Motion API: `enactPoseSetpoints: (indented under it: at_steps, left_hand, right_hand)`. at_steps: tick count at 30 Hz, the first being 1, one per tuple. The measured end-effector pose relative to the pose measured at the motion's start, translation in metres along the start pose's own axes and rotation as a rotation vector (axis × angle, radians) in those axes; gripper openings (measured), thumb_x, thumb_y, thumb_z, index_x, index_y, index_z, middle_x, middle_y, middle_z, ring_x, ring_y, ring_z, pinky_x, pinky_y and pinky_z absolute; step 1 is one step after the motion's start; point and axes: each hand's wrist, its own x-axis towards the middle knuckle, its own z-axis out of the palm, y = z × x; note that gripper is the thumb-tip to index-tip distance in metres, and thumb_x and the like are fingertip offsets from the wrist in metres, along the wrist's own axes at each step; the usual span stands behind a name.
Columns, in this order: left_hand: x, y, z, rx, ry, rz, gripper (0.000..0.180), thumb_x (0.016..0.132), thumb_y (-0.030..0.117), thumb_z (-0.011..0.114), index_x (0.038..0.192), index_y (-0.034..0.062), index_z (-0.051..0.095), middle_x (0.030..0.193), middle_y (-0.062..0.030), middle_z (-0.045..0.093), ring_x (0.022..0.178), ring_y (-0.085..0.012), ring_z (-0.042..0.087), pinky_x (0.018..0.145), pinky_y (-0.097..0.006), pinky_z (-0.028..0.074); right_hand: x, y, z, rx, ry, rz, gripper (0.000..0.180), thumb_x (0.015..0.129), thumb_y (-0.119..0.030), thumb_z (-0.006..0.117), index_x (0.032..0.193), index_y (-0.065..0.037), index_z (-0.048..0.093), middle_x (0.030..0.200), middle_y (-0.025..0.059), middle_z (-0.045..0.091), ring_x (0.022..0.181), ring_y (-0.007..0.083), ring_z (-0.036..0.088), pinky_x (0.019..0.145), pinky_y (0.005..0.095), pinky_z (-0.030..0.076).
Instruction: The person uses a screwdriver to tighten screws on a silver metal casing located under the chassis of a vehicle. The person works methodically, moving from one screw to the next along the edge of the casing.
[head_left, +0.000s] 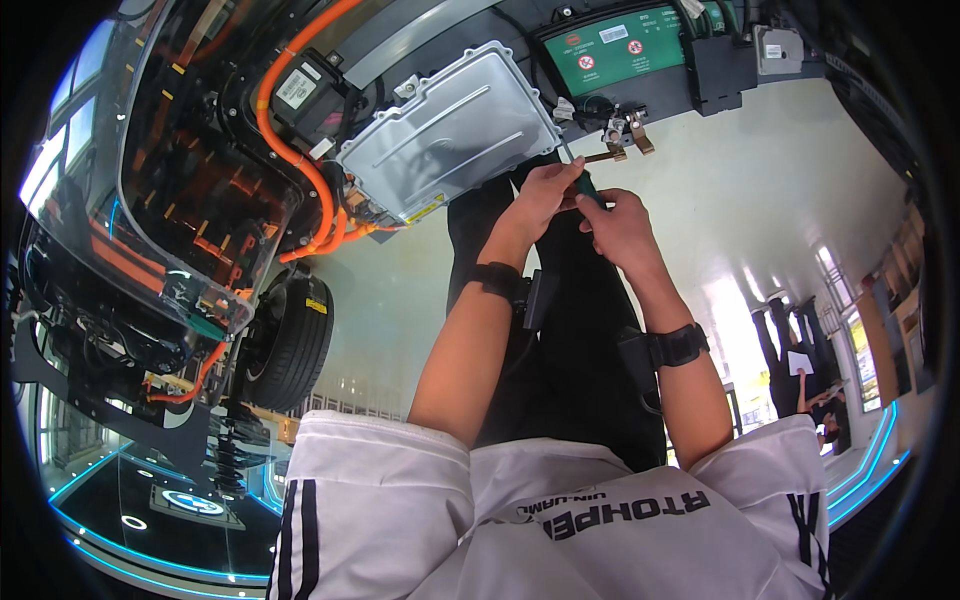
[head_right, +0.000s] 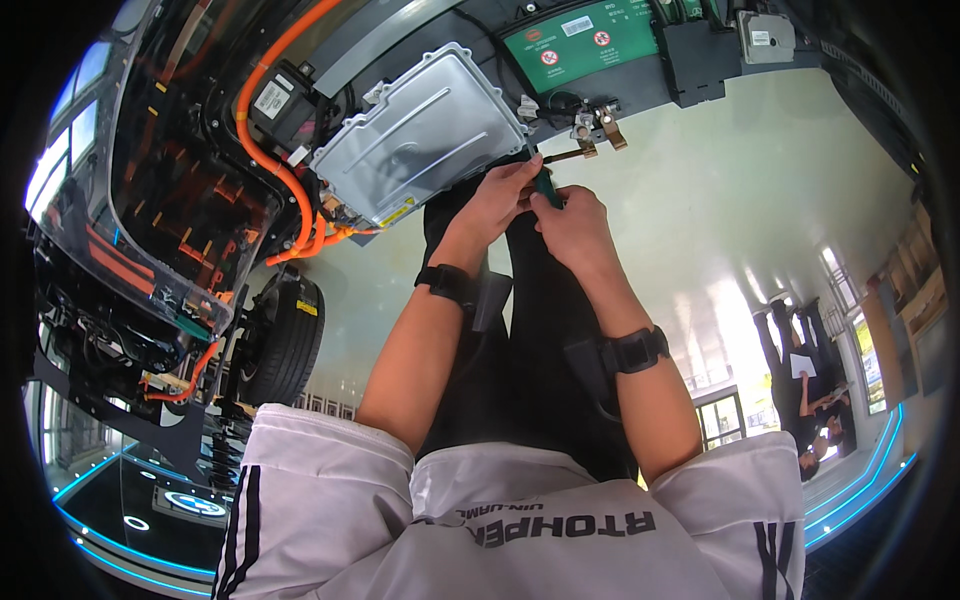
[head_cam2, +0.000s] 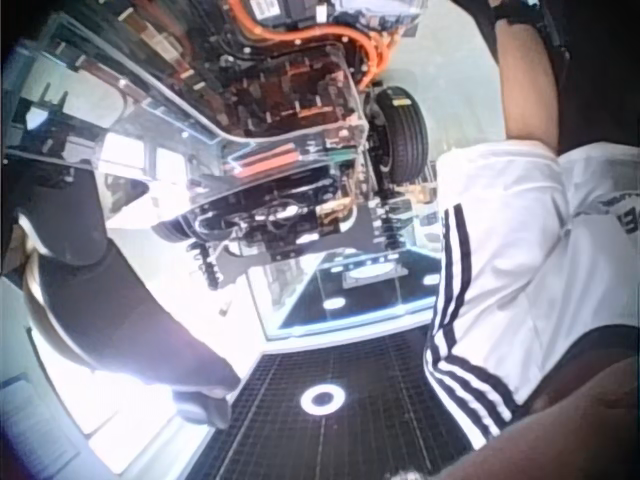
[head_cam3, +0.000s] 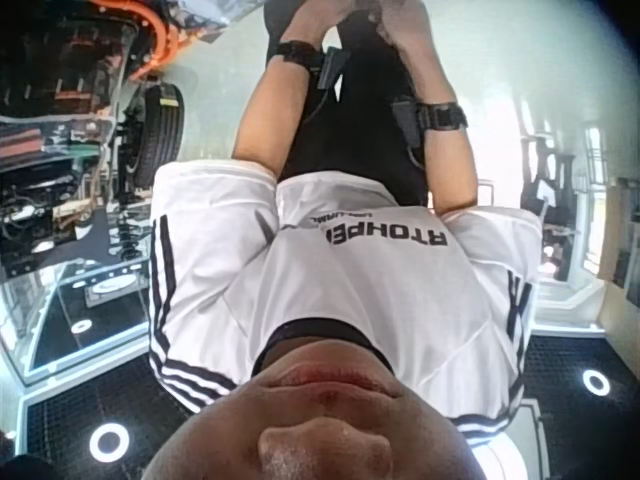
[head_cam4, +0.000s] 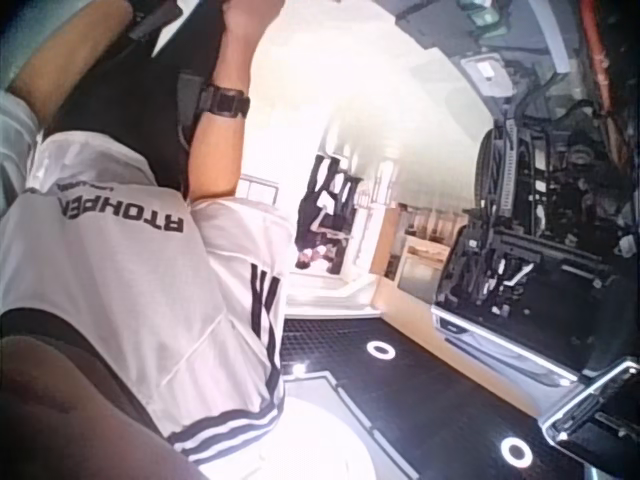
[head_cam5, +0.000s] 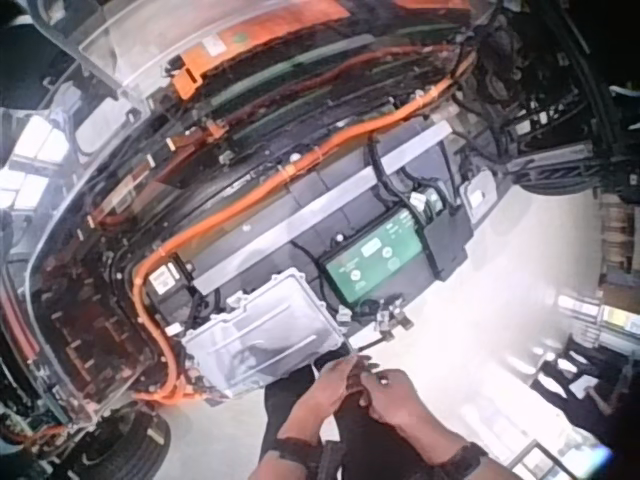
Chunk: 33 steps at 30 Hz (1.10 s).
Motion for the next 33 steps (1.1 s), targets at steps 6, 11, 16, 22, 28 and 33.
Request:
enactPoseSetpoints:
  at_steps: [6,11,16,22,28,33]
  left_hand:
    - [-0.008,-0.005,0.001,-0.252,-0.216,-0.028,0.027,0.098,0.021,0.047,0.112,0.0002,0.056,0.089,-0.0103,0.065,0.080,-0.0181,0.062,0.069,-0.032,0.051]
    - [-0.005,-0.004,0.010,-0.009,-0.015,0.002,0.027,0.097,0.019,0.048,0.111,-0.0024,0.055,0.097,-0.0125,0.064,0.087,-0.0201,0.063,0.077,-0.033,0.051]
    - [-0.007,-0.003,0.010,-0.335,-0.166,-0.010,0.026,0.097,0.021,0.049,0.107,-0.0023,0.055,0.106,-0.0154,0.064,0.095,-0.0213,0.061,0.085,-0.034,0.048]
    - [-0.003,-0.004,0.012,0.190,0.041,-0.011,0.034,0.099,0.027,0.041,0.114,-0.0024,0.051,0.107,-0.0169,0.063,0.090,-0.0223,0.061,0.082,-0.034,0.049]
    - [-0.008,-0.001,0.020,-0.359,-0.147,-0.006,0.036,0.099,0.030,0.041,0.114,-0.0014,0.051,0.103,-0.0168,0.063,0.084,-0.0218,0.063,0.074,-0.032,0.049]
    - [0.001,-0.005,0.012,-0.064,-0.052,0.018,0.031,0.098,0.023,0.044,0.115,-0.0020,0.050,0.111,-0.0182,0.062,0.087,-0.0209,0.062,0.074,-0.032,0.049]
  right_hand:
    - [0.000,0.001,-0.005,0.809,-0.221,0.283,0.029,0.096,-0.031,0.043,0.090,-0.005,0.053,0.065,0.0020,0.049,0.044,0.0057,0.036,0.036,0.0204,0.026]
    - [0.000,0.016,0.006,0.030,0.010,-0.039,0.027,0.092,-0.030,0.055,0.089,-0.004,0.052,0.066,0.0025,0.050,0.044,0.0050,0.037,0.036,0.0197,0.025]
    - [-0.002,0.016,-0.011,0.959,-0.361,0.324,0.033,0.086,-0.032,0.065,0.096,-0.003,0.051,0.064,0.0002,0.051,0.046,0.0054,0.043,0.037,0.0202,0.027]
    - [0.001,0.029,0.008,-0.264,0.255,-0.204,0.042,0.087,-0.031,0.063,0.110,0.001,0.049,0.064,0.0019,0.052,0.049,0.0090,0.049,0.037,0.0224,0.032]
    - [0.004,0.017,-0.002,1.025,-0.344,0.262,0.038,0.093,-0.040,0.048,0.092,-0.002,0.053,0.063,0.0026,0.050,0.045,0.0072,0.041,0.037,0.0218,0.025]
    - [0.000,0.019,0.014,0.014,0.248,-0.177,0.040,0.092,-0.043,0.050,0.094,-0.003,0.054,0.064,0.0022,0.050,0.046,0.0071,0.042,0.037,0.0213,0.026]
